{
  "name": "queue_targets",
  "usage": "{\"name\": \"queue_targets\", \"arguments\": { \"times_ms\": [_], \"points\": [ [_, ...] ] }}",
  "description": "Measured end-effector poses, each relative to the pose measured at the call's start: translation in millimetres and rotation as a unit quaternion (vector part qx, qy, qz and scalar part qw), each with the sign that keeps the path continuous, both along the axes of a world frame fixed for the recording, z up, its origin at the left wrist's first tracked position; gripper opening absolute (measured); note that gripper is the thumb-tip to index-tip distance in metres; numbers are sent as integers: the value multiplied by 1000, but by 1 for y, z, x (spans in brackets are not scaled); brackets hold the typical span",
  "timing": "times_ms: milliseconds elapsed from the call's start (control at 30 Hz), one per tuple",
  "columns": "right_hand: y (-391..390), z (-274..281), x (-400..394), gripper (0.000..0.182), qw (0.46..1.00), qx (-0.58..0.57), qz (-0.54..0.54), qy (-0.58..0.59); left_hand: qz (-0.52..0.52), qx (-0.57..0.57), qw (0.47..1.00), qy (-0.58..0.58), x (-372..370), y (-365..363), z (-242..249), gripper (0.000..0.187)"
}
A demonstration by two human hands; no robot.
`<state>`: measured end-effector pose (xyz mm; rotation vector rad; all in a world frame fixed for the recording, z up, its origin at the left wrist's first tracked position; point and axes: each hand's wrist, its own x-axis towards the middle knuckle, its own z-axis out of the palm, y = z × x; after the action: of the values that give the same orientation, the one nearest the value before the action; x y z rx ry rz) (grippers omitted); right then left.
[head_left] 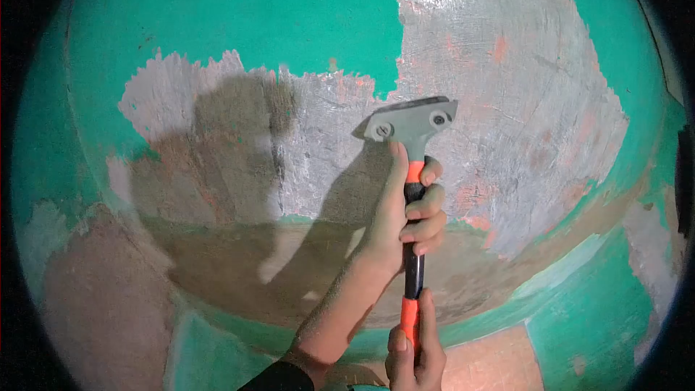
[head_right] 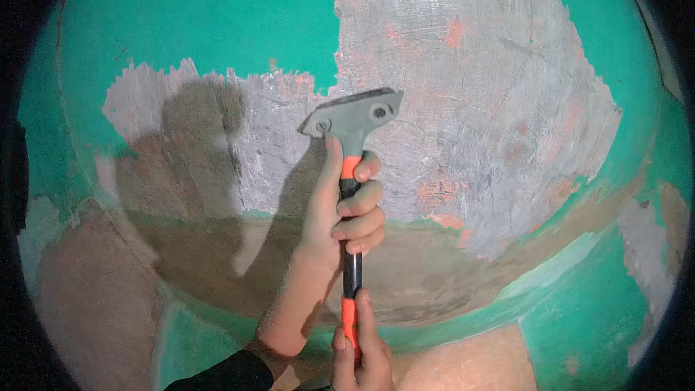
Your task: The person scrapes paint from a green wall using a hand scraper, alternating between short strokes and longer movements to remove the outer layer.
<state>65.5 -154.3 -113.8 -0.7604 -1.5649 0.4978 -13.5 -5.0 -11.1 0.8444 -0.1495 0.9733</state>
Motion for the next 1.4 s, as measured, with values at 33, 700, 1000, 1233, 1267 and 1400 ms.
{"name": "queue_targets", "arguments": {
  "times_ms": [33,700,1000,1233,1267,1400],
  "points": [
    [-1,-2,1,52,1000,-11,5,7,-1,1,1000,-3,1,-1,-1,52],
    [-18,27,11,58,992,-123,20,16,22,0,1000,1,7,-5,9,52],
    [-12,22,11,58,995,-93,43,1,33,-3,999,-6,5,-6,9,51],
    [5,9,3,56,997,61,37,6,43,-2,999,12,4,-5,14,53],
    [2,7,3,56,998,34,43,16,49,2,999,12,3,-4,18,53],
    [-4,9,6,56,998,-4,55,19,51,-18,998,40,5,-7,5,53]
  ]
}}
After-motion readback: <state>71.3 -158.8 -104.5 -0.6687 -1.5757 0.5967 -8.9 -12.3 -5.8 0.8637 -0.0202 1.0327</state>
